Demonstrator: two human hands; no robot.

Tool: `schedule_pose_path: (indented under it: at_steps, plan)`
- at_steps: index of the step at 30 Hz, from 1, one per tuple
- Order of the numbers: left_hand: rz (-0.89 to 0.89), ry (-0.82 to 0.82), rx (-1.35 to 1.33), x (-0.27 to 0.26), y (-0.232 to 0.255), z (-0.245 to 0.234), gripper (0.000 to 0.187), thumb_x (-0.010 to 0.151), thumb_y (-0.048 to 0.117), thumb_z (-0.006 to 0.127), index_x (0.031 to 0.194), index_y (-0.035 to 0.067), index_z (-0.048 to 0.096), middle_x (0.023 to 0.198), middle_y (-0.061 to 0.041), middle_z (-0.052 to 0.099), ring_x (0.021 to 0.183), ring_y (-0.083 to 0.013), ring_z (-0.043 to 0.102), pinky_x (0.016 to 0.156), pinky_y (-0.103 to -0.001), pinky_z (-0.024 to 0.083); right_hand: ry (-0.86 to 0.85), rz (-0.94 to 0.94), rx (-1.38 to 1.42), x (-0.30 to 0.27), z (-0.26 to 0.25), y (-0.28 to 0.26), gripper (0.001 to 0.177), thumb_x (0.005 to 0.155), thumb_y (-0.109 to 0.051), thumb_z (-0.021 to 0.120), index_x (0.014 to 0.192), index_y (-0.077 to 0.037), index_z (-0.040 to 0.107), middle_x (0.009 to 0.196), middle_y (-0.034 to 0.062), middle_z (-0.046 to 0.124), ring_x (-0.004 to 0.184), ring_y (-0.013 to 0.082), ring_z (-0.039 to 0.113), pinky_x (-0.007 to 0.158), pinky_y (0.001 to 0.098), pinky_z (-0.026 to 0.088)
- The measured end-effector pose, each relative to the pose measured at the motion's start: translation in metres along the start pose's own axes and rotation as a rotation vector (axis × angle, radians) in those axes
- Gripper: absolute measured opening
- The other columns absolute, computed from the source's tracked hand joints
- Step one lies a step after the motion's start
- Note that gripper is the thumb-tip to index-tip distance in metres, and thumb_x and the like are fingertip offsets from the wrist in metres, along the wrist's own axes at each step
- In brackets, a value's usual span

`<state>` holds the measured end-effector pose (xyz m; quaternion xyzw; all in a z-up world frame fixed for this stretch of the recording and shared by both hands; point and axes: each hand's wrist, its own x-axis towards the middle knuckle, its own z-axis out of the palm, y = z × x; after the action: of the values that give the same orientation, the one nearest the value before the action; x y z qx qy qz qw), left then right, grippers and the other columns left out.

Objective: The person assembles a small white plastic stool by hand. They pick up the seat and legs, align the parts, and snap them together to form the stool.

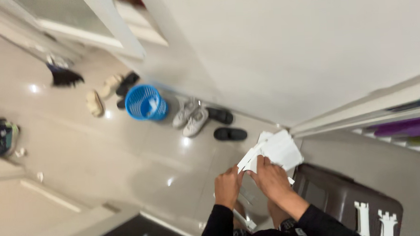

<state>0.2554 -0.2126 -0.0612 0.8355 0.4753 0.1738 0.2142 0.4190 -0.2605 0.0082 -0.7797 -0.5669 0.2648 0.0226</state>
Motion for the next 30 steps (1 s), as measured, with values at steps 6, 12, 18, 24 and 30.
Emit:
schedule_pose_path:
  at_steps: [6, 12, 18, 24, 30]
  plan:
    - [0.159, 0.033, 0.051, 0.010, 0.016, -0.052, 0.028, 0.096, 0.029, 0.069, 0.104, 0.003, 0.069, 0.075, -0.013, 0.070, 0.059, -0.0343, 0.069, 0.050, -0.043, 0.053, 0.130, -0.199, 0.202, -0.023, -0.055, -0.008, 0.055, 0.094, -0.048, 0.065, 0.116, -0.001, 0.047, 0.081, 0.0236, 0.072, 0.075, 0.0453, 0.071, 0.063, 0.0520, 0.057]
    - [0.167, 0.129, 0.098, 0.025, 0.036, -0.072, 0.024, 0.095, 0.030, 0.068, 0.095, 0.006, 0.068, 0.072, -0.012, 0.071, 0.057, -0.0352, 0.069, 0.049, -0.045, 0.054, 0.254, -0.212, 0.292, -0.033, -0.077, -0.017, 0.050, 0.093, -0.044, 0.067, 0.112, -0.001, 0.048, 0.077, 0.0210, 0.072, 0.066, 0.0420, 0.070, 0.056, 0.0502, 0.056]
    - [0.241, 0.123, 0.145, 0.044, 0.033, -0.085, 0.023, 0.096, 0.028, 0.067, 0.090, 0.006, 0.066, 0.072, -0.011, 0.071, 0.058, -0.0348, 0.069, 0.050, -0.045, 0.054, 0.523, -0.181, 0.363, -0.042, -0.070, -0.039, 0.049, 0.095, -0.038, 0.069, 0.112, 0.002, 0.047, 0.076, 0.0228, 0.071, 0.064, 0.0424, 0.070, 0.055, 0.0492, 0.055]
    - [0.282, 0.113, 0.098, 0.045, 0.028, -0.092, 0.022, 0.097, 0.026, 0.066, 0.092, 0.004, 0.066, 0.072, -0.012, 0.071, 0.057, -0.0356, 0.068, 0.050, -0.045, 0.053, 0.267, -0.287, 0.151, -0.036, -0.097, -0.026, 0.054, 0.094, -0.036, 0.067, 0.124, 0.003, 0.045, 0.069, 0.0224, 0.070, 0.059, 0.0420, 0.069, 0.054, 0.0494, 0.055]
    - [0.277, 0.153, 0.092, 0.053, 0.036, -0.091, 0.021, 0.095, 0.025, 0.067, 0.095, 0.004, 0.067, 0.071, -0.013, 0.070, 0.057, -0.0365, 0.068, 0.049, -0.046, 0.053, 0.458, -0.137, 0.317, -0.044, -0.089, -0.041, 0.051, 0.097, -0.038, 0.068, 0.116, 0.005, 0.048, 0.069, 0.0223, 0.068, 0.061, 0.0418, 0.068, 0.052, 0.0498, 0.054]
